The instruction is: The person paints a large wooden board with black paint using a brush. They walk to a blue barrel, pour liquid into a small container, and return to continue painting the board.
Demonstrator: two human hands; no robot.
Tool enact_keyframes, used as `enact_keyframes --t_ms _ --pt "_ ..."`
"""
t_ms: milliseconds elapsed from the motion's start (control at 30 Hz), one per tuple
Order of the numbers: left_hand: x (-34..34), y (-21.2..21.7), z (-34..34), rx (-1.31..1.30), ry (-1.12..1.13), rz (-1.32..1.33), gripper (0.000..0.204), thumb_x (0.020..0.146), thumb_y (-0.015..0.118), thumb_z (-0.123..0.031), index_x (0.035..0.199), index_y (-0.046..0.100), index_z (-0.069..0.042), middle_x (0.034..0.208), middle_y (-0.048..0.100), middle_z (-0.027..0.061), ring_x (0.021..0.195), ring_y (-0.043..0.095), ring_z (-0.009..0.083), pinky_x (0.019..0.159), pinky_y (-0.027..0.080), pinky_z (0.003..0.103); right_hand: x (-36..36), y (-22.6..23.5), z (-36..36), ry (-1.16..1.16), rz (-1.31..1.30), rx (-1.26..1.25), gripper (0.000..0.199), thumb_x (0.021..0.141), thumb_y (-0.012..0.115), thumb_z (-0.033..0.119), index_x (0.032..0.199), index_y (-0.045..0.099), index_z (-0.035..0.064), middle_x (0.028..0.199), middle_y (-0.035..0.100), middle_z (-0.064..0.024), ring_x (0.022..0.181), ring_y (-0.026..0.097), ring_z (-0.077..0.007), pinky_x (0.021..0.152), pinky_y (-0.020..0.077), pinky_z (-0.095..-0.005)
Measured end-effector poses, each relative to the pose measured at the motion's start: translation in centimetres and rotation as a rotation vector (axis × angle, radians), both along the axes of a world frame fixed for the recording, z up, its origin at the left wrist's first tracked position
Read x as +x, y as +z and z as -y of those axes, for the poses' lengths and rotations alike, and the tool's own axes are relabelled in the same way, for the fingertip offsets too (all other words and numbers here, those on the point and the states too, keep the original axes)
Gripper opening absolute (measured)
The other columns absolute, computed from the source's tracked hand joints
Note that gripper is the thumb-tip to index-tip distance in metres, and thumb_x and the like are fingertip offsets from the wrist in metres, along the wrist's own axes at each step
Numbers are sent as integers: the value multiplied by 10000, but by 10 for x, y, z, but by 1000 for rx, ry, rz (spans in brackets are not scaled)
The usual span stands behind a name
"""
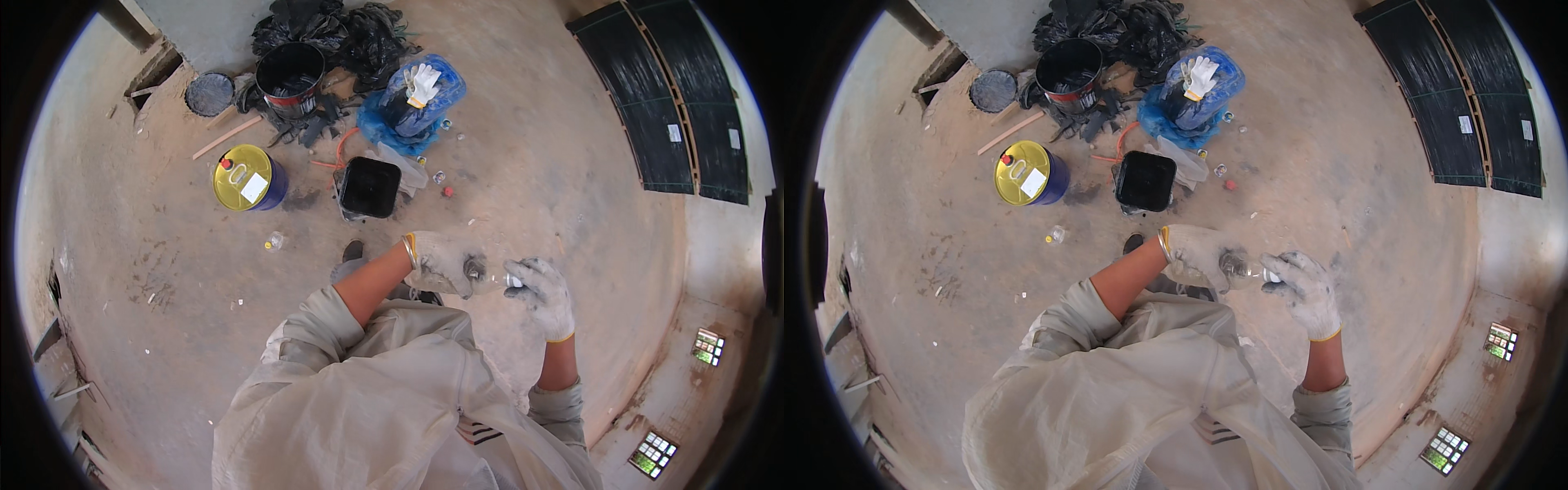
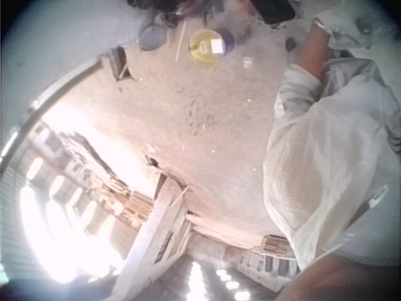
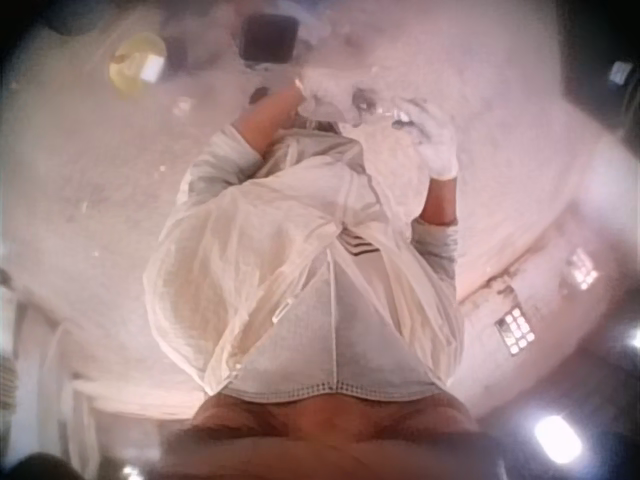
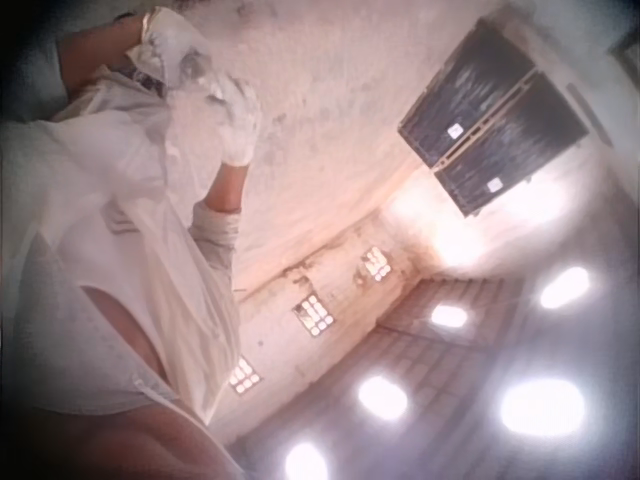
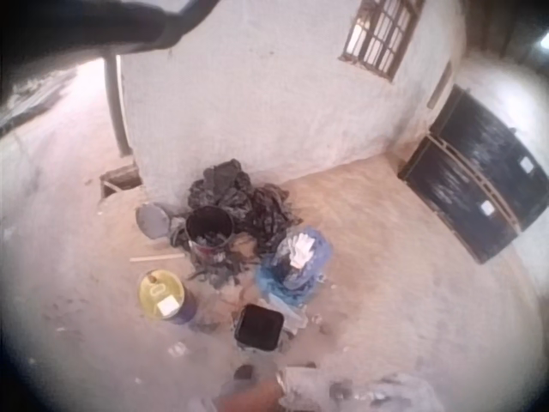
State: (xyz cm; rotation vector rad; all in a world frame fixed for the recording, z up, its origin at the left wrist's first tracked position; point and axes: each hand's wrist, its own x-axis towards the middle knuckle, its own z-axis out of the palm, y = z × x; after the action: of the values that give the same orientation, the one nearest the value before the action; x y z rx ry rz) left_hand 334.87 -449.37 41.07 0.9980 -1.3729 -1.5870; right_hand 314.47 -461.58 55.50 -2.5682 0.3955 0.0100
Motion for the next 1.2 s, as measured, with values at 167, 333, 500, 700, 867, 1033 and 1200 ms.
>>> enact_keyframes --t_ms 167,333,500,700,867,1033,1200 --pt "-2 -19 4 162 -74 -166 491 743 902 -197 1144 708 8 1004 738 59 906 687 153 823 568 314 4 -8 6 -219 -132 384 618 713 786 -85 1314 676 3 1000 680 -118 981 667 -191 778 608 -308" --pt "0 -32 10 200 -138 -460 370 771 895 -173 1059 740 0 946 745 60 835 694 161 742 576 334 13 -4 13 -16 -1 286 568 710 736 -116 1253 712 51 952 668 -116 884 669 -250 763 575 -357" --pt "-1 -46 26 151 -199 -526 440 769 904 -184 1124 734 13 1005 757 71 874 709 163 779 588 326 33 17 18 156 0 102 554 722 720 -106 1251 725 59 966 656 -116 853 658 -266 759 549 -362" --pt "0 -36 28 113 -128 -479 470 777 898 -166 1164 711 25 1004 743 57 903 691 155 802 572 324 38 34 11 10 -62 113 536 773 730 -90 1295 712 31 973 649 -110 871 641 -237 789 530 -329" --pt "8 -1 22 75 -7 -192 470 754 902 -196 1130 724 22 983 745 70 878 698 169 800 573 323 30 24 8 -70 10 90 491 793 737 -102 1265 722 32 1017 670 -123 884 666 -231 778 553 -327" --pt "-4 -18 22 106 -107 -498 350 783 882 -193 1042 748 -1 916 739 63 802 694 160 718 572 333 23 32 15 15 12 239 577 744 716 -157 1294 711 19 1050 662 -134 985 648 -239 827 540 -321" --pt "-10 -16 22 224 -175 -435 410 781 895 -217 1080 741 17 930 738 60 823 693 159 741 580 336 14 34 9 -140 31 313 724 668 742 -153 1359 680 54 1050 693 -128 958 666 -253 817 545 -340"
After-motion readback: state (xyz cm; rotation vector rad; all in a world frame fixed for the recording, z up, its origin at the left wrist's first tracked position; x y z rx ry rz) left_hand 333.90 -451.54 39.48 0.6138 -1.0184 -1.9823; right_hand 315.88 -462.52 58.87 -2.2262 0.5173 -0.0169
